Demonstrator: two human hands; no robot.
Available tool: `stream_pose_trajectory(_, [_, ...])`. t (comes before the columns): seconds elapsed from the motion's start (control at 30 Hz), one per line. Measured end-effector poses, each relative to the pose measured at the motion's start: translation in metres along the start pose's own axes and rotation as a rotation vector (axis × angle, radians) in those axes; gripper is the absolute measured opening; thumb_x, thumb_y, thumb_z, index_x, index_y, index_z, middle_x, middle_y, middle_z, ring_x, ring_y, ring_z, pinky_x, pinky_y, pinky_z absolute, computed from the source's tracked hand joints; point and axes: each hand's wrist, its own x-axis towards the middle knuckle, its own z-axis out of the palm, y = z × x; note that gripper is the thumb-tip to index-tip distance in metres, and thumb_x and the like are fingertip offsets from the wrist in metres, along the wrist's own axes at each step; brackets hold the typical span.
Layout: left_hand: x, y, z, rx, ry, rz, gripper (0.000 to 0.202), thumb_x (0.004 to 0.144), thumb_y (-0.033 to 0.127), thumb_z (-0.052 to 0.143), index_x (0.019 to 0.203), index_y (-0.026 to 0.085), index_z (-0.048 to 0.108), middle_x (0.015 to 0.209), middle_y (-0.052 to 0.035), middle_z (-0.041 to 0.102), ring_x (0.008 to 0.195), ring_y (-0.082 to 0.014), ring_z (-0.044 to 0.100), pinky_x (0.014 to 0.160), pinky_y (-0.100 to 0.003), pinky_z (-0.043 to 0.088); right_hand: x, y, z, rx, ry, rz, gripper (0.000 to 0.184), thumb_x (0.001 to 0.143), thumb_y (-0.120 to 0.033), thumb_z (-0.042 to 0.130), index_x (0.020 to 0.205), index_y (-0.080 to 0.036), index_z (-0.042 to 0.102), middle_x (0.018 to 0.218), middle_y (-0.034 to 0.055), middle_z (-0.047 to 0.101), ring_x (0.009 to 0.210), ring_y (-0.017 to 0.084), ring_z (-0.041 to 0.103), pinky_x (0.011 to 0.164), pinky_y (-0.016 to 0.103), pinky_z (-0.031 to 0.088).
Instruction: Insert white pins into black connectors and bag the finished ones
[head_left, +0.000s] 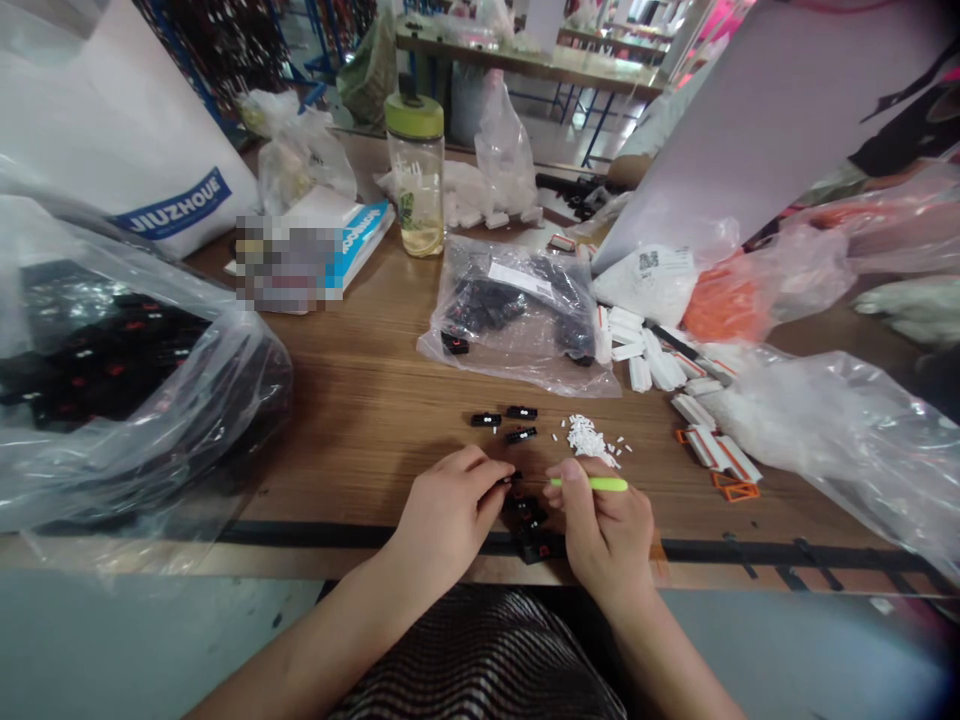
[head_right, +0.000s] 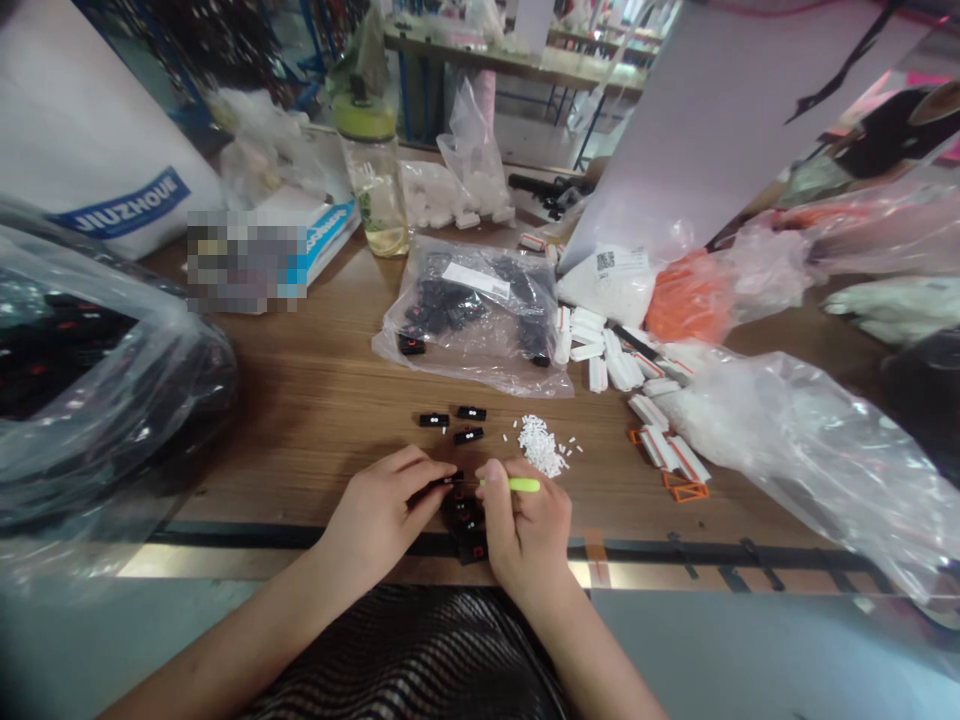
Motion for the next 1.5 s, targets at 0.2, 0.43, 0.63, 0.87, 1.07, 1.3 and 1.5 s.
stream_pose_trajectory(0.2, [-0.001, 0.000, 0.000, -0.009, -0.004, -0.008, 0.019, 0.091, 0.015, 0.064, 0.107, 0.022, 0.071, 0.094, -0.0025, 0.068, 0.086, -0.0203, 0.067, 0.079, -0.038, 0.057, 0.003, -0.003, -0.002, -0.066, -0.095, -0.040, 0.025, 0.097, -0.026, 0.050, 0.081, -0.019, 0.066, 0.067, -0.0001, 0.068, 0.059, 0.012, 0.066, 0.059, 0.026, 0.049])
stream_pose_trajectory(0.43, [0.000, -0.003, 0.001, -0.024, 0.004, 0.001, 0.018, 0.090, 0.016, 0.065, 0.106, 0.023, 0.072, 0.094, -0.0026, 0.067, 0.085, -0.0205, 0.067, 0.077, -0.037, 0.056, -0.003, 0.001, -0.003, 0.027, 0.013, 0.005, 0.029, 0.097, -0.027, 0.049, 0.079, -0.018, 0.069, 0.065, 0.0002, 0.069, 0.055, 0.012, 0.065, 0.057, 0.025, 0.050])
stream_pose_trajectory(0.63, [0.000, -0.003, 0.000, -0.054, 0.010, 0.003, 0.020, 0.089, 0.013, 0.064, 0.106, 0.022, 0.072, 0.094, -0.0025, 0.067, 0.085, -0.0203, 0.067, 0.077, -0.037, 0.056, -0.006, 0.004, 0.001, 0.082, 0.020, 0.037, 0.029, 0.097, -0.027, 0.050, 0.079, -0.019, 0.071, 0.066, 0.0006, 0.070, 0.054, 0.012, 0.066, 0.057, 0.024, 0.052])
stream_pose_trajectory(0.87, [0.000, -0.003, 0.000, -0.061, 0.022, 0.010, 0.021, 0.088, 0.012, 0.065, 0.105, 0.022, 0.072, 0.092, -0.0021, 0.067, 0.083, -0.0201, 0.067, 0.075, -0.036, 0.056, -0.005, 0.004, 0.004, 0.046, 0.005, -0.005, 0.026, 0.097, -0.024, 0.050, 0.081, -0.020, 0.069, 0.066, -0.0010, 0.069, 0.056, 0.011, 0.066, 0.058, 0.024, 0.051])
stream_pose_trajectory(1.07, [0.001, -0.001, -0.001, -0.049, -0.005, -0.031, 0.017, 0.089, 0.014, 0.066, 0.103, 0.021, 0.072, 0.094, -0.0017, 0.068, 0.086, -0.0197, 0.068, 0.079, -0.037, 0.056, 0.002, -0.009, 0.002, -0.090, -0.103, -0.153, 0.024, 0.097, -0.023, 0.049, 0.080, -0.018, 0.064, 0.069, 0.0014, 0.067, 0.060, 0.013, 0.063, 0.059, 0.027, 0.046])
stream_pose_trajectory(1.3, [-0.001, 0.000, -0.001, -0.048, 0.009, 0.001, 0.018, 0.089, 0.014, 0.065, 0.103, 0.022, 0.072, 0.094, -0.0015, 0.069, 0.086, -0.0189, 0.068, 0.079, -0.036, 0.057, -0.003, -0.004, -0.006, 0.023, 0.007, -0.035, 0.028, 0.098, -0.024, 0.049, 0.078, -0.019, 0.068, 0.066, -0.0007, 0.068, 0.055, 0.011, 0.063, 0.056, 0.024, 0.046])
stream_pose_trajectory(1.5, [0.001, 0.003, -0.010, -0.034, -0.091, -0.008, 0.020, 0.088, 0.016, 0.066, 0.106, 0.024, 0.072, 0.095, -0.0018, 0.069, 0.089, -0.0203, 0.067, 0.082, -0.038, 0.056, 0.009, 0.012, -0.015, -0.009, 0.165, 0.063, 0.023, 0.096, -0.028, 0.055, 0.082, -0.020, 0.071, 0.071, 0.0002, 0.070, 0.060, 0.013, 0.066, 0.061, 0.026, 0.049])
